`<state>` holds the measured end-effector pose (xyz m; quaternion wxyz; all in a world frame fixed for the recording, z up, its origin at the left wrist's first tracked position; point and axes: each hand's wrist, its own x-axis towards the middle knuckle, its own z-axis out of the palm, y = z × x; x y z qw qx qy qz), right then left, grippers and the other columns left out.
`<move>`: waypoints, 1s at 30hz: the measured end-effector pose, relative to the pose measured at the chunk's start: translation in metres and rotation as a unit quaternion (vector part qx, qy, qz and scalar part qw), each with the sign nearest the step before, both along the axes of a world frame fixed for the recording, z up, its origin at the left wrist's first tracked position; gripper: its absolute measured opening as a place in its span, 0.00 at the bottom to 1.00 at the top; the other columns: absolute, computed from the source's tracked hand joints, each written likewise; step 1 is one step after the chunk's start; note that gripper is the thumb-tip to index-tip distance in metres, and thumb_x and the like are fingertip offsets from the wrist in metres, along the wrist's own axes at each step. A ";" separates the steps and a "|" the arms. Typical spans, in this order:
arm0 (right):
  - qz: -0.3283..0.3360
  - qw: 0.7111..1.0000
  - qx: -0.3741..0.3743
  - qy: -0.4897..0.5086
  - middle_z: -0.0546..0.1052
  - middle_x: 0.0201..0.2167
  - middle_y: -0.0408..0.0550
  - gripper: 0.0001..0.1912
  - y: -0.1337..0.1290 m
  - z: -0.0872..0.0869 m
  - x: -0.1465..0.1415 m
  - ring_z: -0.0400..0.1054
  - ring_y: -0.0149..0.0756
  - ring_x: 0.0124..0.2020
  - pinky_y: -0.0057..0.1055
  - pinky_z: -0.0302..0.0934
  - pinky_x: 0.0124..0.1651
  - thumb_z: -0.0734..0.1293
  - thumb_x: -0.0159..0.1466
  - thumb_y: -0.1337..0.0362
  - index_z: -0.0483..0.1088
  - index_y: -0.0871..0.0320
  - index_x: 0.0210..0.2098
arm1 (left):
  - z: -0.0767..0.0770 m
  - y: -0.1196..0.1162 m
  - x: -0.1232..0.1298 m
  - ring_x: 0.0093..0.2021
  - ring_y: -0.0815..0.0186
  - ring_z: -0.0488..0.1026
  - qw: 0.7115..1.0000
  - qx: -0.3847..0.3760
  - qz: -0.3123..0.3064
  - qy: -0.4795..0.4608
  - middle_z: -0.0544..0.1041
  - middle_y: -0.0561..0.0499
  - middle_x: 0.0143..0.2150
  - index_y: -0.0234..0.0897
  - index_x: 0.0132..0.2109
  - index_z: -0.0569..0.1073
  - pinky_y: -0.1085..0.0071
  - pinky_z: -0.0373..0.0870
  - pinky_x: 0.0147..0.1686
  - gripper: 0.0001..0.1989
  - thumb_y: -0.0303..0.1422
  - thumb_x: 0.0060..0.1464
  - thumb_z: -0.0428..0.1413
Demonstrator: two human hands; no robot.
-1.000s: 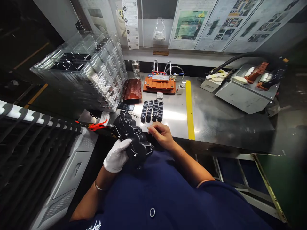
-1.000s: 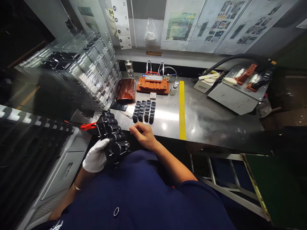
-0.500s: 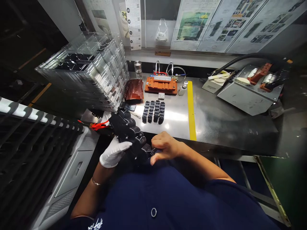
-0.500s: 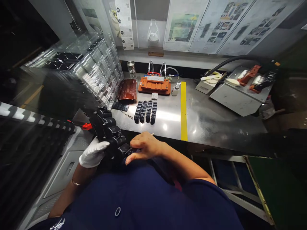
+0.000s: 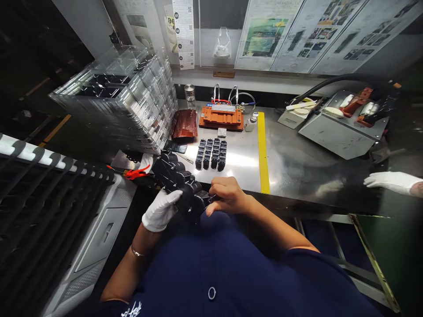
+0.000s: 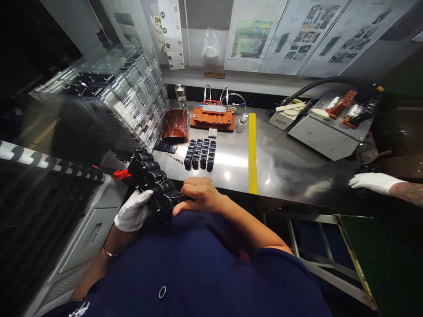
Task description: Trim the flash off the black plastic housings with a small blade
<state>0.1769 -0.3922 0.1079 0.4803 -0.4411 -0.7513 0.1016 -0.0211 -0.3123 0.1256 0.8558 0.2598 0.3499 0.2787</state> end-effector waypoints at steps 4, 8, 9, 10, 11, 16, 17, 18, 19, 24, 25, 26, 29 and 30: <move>-0.001 0.999 -0.037 -0.009 0.56 0.17 0.39 0.31 0.000 0.001 0.001 0.50 0.26 0.19 0.29 0.42 0.24 0.63 0.62 0.39 0.57 0.57 0.16 | -0.001 0.000 0.000 0.53 0.48 0.76 1.000 -0.021 0.016 0.001 0.83 0.44 0.45 0.37 0.52 0.76 0.59 0.74 0.54 0.29 0.24 0.38 0.69; -0.018 0.999 -0.026 -0.006 0.56 0.17 0.39 0.30 0.000 0.002 0.001 0.50 0.27 0.20 0.29 0.42 0.24 0.62 0.61 0.37 0.61 0.57 0.19 | -0.002 0.000 0.000 0.50 0.51 0.78 1.000 -0.013 0.012 0.017 0.83 0.45 0.42 0.37 0.47 0.79 0.63 0.75 0.51 0.24 0.23 0.40 0.68; -0.021 0.999 -0.022 -0.007 0.57 0.17 0.39 0.30 0.000 0.002 0.001 0.50 0.27 0.20 0.29 0.42 0.24 0.61 0.61 0.37 0.61 0.57 0.20 | -0.003 0.000 0.000 0.49 0.51 0.79 1.000 -0.010 0.008 0.020 0.83 0.45 0.41 0.36 0.46 0.79 0.63 0.76 0.50 0.22 0.24 0.40 0.68; -0.022 0.999 -0.022 -0.011 0.57 0.17 0.39 0.30 0.000 0.002 0.001 0.50 0.27 0.20 0.29 0.42 0.24 0.61 0.62 0.37 0.61 0.57 0.19 | -0.003 0.000 0.000 0.47 0.52 0.79 1.000 -0.006 0.004 0.023 0.83 0.44 0.40 0.35 0.45 0.79 0.64 0.76 0.49 0.21 0.24 0.40 0.68; -0.021 0.999 -0.023 -0.015 0.57 0.17 0.39 0.30 0.000 0.003 0.001 0.51 0.27 0.20 0.29 0.42 0.24 0.61 0.62 0.38 0.60 0.57 0.19 | -0.003 -0.001 0.000 0.45 0.53 0.80 1.000 -0.005 0.001 0.026 0.83 0.44 0.39 0.34 0.45 0.79 0.64 0.76 0.48 0.20 0.25 0.41 0.68; -0.032 0.999 -0.015 -0.030 0.56 0.17 0.40 0.31 0.002 0.002 0.001 0.49 0.27 0.20 0.30 0.41 0.24 0.61 0.65 0.42 0.55 0.57 0.17 | -0.006 -0.003 0.003 0.43 0.56 0.80 1.000 -0.017 0.014 0.018 0.83 0.45 0.36 0.33 0.44 0.80 0.67 0.77 0.45 0.20 0.27 0.40 0.69; -0.044 0.999 -0.011 -0.028 0.56 0.17 0.40 0.30 0.002 0.002 0.001 0.49 0.27 0.20 0.30 0.41 0.24 0.60 0.65 0.42 0.55 0.57 0.17 | -0.007 -0.004 0.004 0.43 0.56 0.80 1.000 -0.021 0.014 0.014 0.83 0.45 0.37 0.33 0.43 0.80 0.67 0.77 0.45 0.18 0.28 0.41 0.69; -0.059 0.998 -0.009 -0.024 0.57 0.17 0.40 0.30 0.002 0.002 0.001 0.50 0.27 0.20 0.29 0.42 0.24 0.60 0.65 0.41 0.57 0.57 0.18 | -0.008 -0.005 0.004 0.43 0.56 0.80 1.000 -0.026 0.012 0.012 0.84 0.45 0.38 0.32 0.43 0.80 0.66 0.77 0.46 0.17 0.28 0.42 0.68; -0.074 0.997 -0.012 -0.019 0.58 0.18 0.40 0.30 0.003 0.002 0.001 0.51 0.28 0.20 0.29 0.42 0.24 0.59 0.64 0.39 0.58 0.57 0.19 | -0.009 -0.006 0.005 0.44 0.56 0.80 0.999 -0.030 0.011 0.012 0.84 0.44 0.39 0.32 0.43 0.80 0.66 0.77 0.47 0.16 0.28 0.44 0.67; -0.081 0.996 -0.027 -0.014 0.58 0.18 0.41 0.31 0.003 0.002 0.001 0.50 0.28 0.21 0.29 0.43 0.25 0.56 0.66 0.40 0.57 0.57 0.18 | -0.013 -0.008 0.009 0.43 0.58 0.80 0.998 -0.044 0.047 0.000 0.84 0.45 0.39 0.32 0.43 0.80 0.67 0.77 0.46 0.14 0.26 0.46 0.66; -0.078 0.996 -0.023 -0.020 0.58 0.18 0.41 0.31 0.003 0.002 0.001 0.50 0.28 0.21 0.29 0.43 0.25 0.56 0.67 0.41 0.56 0.57 0.17 | -0.014 -0.009 0.009 0.42 0.59 0.81 0.998 -0.045 0.052 -0.006 0.84 0.46 0.38 0.33 0.41 0.80 0.69 0.77 0.45 0.13 0.27 0.45 0.66; -0.079 0.996 -0.019 -0.025 0.57 0.17 0.41 0.31 0.003 0.002 0.001 0.50 0.28 0.20 0.29 0.43 0.25 0.56 0.67 0.41 0.55 0.57 0.17 | -0.014 -0.009 0.010 0.41 0.60 0.81 0.997 -0.046 0.054 -0.011 0.84 0.46 0.38 0.33 0.40 0.81 0.69 0.77 0.44 0.12 0.27 0.45 0.67; -0.108 0.994 -0.002 -0.030 0.58 0.18 0.40 0.31 0.005 0.001 0.002 0.52 0.27 0.20 0.28 0.44 0.24 0.55 0.65 0.38 0.59 0.57 0.19 | -0.015 -0.009 0.010 0.41 0.60 0.81 0.998 -0.045 0.044 -0.016 0.84 0.47 0.39 0.33 0.40 0.81 0.69 0.78 0.44 0.14 0.29 0.42 0.69; -0.115 0.993 0.007 -0.030 0.59 0.18 0.40 0.31 0.005 0.001 0.002 0.52 0.27 0.21 0.28 0.45 0.24 0.55 0.65 0.37 0.59 0.57 0.20 | -0.016 -0.009 0.010 0.41 0.59 0.81 0.998 -0.043 0.043 -0.017 0.84 0.47 0.39 0.33 0.40 0.81 0.69 0.77 0.44 0.15 0.30 0.42 0.69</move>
